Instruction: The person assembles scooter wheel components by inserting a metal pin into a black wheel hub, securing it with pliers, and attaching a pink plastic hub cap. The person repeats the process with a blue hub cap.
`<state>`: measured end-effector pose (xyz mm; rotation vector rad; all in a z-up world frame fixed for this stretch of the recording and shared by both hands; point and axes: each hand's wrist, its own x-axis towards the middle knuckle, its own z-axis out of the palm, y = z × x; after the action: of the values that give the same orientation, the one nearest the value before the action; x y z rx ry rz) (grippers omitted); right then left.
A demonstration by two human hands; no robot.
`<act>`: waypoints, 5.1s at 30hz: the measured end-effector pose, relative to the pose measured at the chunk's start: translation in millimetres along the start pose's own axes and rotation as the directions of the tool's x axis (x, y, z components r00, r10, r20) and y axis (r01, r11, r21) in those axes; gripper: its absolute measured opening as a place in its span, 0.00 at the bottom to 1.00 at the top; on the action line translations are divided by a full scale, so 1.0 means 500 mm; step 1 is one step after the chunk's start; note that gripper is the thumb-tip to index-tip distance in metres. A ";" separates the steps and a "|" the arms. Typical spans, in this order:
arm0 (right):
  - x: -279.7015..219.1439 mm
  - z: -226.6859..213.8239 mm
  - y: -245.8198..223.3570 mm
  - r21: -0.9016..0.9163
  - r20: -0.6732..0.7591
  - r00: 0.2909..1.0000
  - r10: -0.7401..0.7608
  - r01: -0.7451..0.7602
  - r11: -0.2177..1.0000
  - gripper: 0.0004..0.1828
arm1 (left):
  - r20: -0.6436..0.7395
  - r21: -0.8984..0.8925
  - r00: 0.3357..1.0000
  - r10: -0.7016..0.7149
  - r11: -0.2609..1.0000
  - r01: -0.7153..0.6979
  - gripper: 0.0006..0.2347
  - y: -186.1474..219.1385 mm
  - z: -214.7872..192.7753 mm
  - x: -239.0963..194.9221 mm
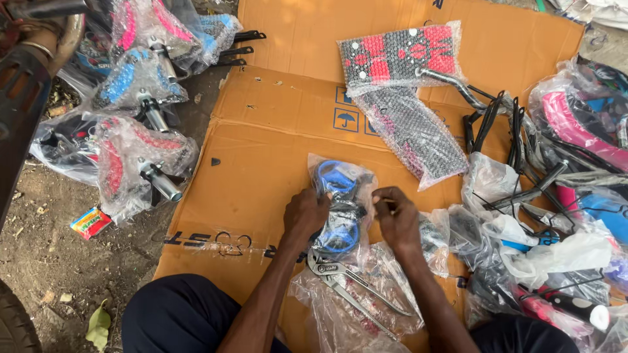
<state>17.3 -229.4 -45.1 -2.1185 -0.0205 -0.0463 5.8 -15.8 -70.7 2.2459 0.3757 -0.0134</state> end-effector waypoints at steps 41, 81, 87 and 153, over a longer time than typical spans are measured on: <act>0.115 0.033 -0.002 0.060 -0.223 0.974 0.041 -0.028 0.998 0.12 | 0.209 -0.977 0.887 0.412 0.119 0.175 0.04 0.106 -0.069 -0.077; -0.095 0.075 -0.045 0.473 0.126 0.987 0.104 -0.152 0.868 0.12 | -0.144 -0.152 0.950 0.278 0.942 -0.299 0.06 -0.073 -0.007 0.128; -0.006 -0.099 -0.133 0.381 0.146 0.950 0.277 -0.313 0.870 0.21 | -0.135 -0.484 0.965 0.225 0.835 -0.262 0.07 0.031 -0.091 0.095; -0.161 0.106 -0.062 -0.234 0.237 0.924 -0.300 0.354 0.906 0.12 | -0.097 -0.174 0.995 0.019 0.984 -0.036 0.06 -0.014 -0.062 0.095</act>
<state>-62.8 -167.7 -49.9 -2.3678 -0.5182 -0.0425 45.7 24.4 -62.0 2.0818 0.3813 0.1366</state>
